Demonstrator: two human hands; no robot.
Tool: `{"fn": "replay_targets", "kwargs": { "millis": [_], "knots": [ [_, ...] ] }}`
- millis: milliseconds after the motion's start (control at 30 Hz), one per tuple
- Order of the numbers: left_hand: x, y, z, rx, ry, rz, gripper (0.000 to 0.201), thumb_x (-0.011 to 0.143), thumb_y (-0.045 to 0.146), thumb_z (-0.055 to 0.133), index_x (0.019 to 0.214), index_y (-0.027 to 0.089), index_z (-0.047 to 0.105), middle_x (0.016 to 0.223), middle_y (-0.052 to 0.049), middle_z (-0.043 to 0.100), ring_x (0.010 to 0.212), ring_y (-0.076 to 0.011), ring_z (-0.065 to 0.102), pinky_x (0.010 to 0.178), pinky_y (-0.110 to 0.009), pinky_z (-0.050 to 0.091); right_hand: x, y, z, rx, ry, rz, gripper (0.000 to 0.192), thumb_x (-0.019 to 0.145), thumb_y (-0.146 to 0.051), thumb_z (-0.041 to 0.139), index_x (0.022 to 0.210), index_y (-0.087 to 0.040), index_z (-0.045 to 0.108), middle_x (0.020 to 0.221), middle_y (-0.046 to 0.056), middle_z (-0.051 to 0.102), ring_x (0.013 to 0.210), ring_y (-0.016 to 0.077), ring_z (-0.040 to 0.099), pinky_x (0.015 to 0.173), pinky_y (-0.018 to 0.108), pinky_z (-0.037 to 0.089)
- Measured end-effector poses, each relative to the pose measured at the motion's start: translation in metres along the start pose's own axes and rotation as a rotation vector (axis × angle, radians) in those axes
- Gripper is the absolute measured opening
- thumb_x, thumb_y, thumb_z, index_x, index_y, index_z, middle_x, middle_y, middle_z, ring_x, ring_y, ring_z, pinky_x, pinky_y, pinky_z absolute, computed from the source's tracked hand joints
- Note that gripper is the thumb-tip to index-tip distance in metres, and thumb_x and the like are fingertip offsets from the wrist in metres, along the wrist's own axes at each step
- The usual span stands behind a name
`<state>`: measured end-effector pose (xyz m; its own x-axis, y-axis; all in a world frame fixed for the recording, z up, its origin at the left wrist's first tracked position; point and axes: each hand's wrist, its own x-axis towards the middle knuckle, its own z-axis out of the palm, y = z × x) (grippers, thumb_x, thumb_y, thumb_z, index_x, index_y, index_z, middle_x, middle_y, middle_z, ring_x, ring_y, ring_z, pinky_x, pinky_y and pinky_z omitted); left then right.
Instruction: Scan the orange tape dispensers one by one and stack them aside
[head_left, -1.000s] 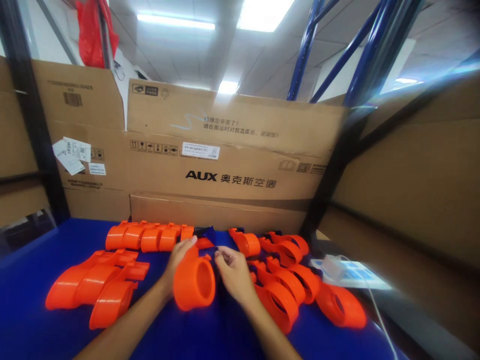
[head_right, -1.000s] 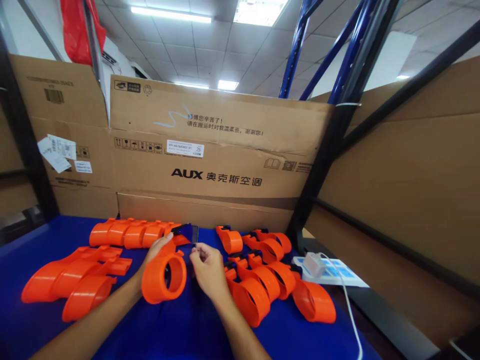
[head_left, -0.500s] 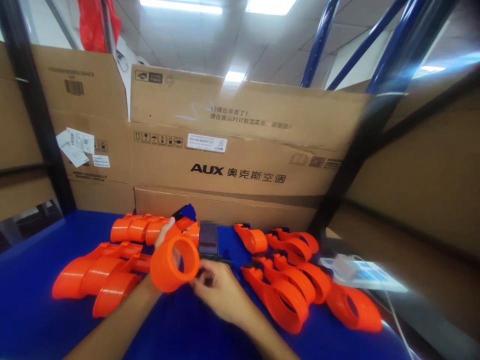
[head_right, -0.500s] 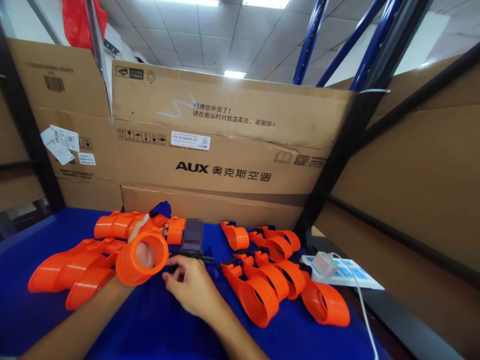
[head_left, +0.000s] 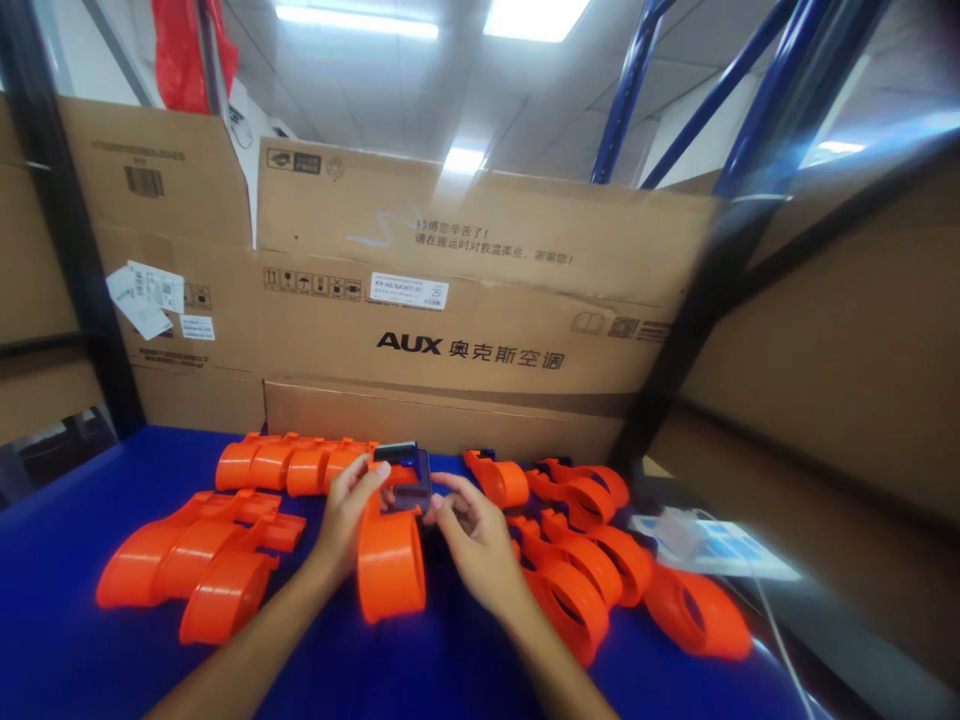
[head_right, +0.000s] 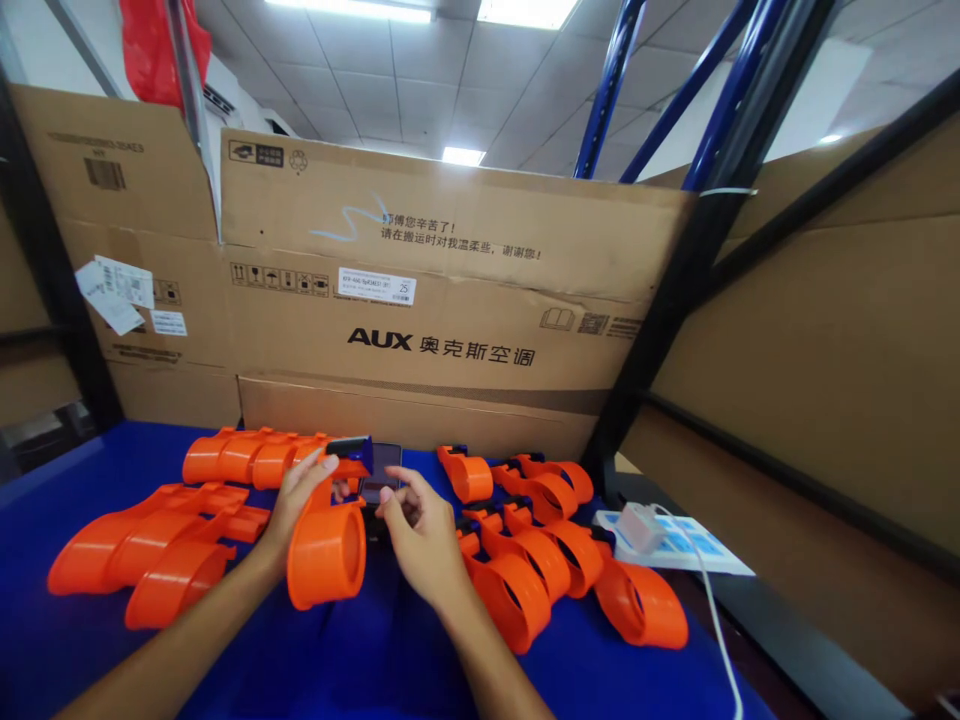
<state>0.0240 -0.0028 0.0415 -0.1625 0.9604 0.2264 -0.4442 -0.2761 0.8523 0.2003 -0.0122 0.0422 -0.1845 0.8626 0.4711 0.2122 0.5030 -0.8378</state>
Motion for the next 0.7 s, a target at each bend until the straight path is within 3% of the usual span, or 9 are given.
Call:
{"fn": "replay_targets", "kwargs": {
  "millis": [133, 233, 433, 700],
  "knots": [
    [-0.009, -0.007, 0.004, 0.163, -0.183, 0.036, 0.028, 0.077, 0.039, 0.075, 0.089, 0.017, 0.062, 0.065, 0.002, 0.062, 0.053, -0.0115, 0.056, 0.050, -0.022, 0.044, 0.000, -0.003, -0.005, -0.103, 0.057, -0.066, 0.049, 0.089, -0.039, 0.062, 0.134, -0.020, 0.054, 0.094, 0.006, 0.072, 0.067, 0.0158, 0.064, 0.057, 0.025, 0.050],
    [-0.015, -0.011, 0.008, 0.168, -0.254, 0.025, 0.029, 0.078, 0.039, 0.074, 0.093, 0.017, 0.061, 0.070, 0.001, 0.064, 0.049, -0.0108, 0.055, 0.047, -0.022, 0.044, -0.003, -0.003, -0.007, -0.231, 0.088, -0.151, 0.040, 0.089, -0.034, 0.063, 0.125, -0.019, 0.062, 0.085, 0.004, 0.071, 0.061, 0.0147, 0.060, 0.055, 0.025, 0.049],
    [-0.019, -0.014, 0.013, 0.149, -0.259, -0.043, 0.039, 0.079, 0.043, 0.072, 0.105, 0.016, 0.062, 0.062, 0.002, 0.062, 0.046, -0.0109, 0.055, 0.046, -0.021, 0.041, -0.006, 0.007, -0.008, -0.446, 0.161, -0.310, 0.035, 0.088, -0.027, 0.060, 0.121, -0.016, 0.065, 0.075, 0.004, 0.066, 0.059, 0.0154, 0.057, 0.055, 0.026, 0.048],
    [-0.020, -0.019, 0.011, 0.239, -0.198, -0.073, 0.039, 0.078, 0.052, 0.071, 0.090, 0.015, 0.067, 0.043, 0.006, 0.049, 0.033, -0.0068, 0.039, 0.039, -0.020, 0.029, -0.009, 0.008, -0.008, -0.549, 0.079, -0.467, 0.036, 0.090, -0.025, 0.055, 0.124, -0.015, 0.062, 0.075, 0.006, 0.066, 0.065, 0.0189, 0.061, 0.059, 0.030, 0.050]
  ]
}}
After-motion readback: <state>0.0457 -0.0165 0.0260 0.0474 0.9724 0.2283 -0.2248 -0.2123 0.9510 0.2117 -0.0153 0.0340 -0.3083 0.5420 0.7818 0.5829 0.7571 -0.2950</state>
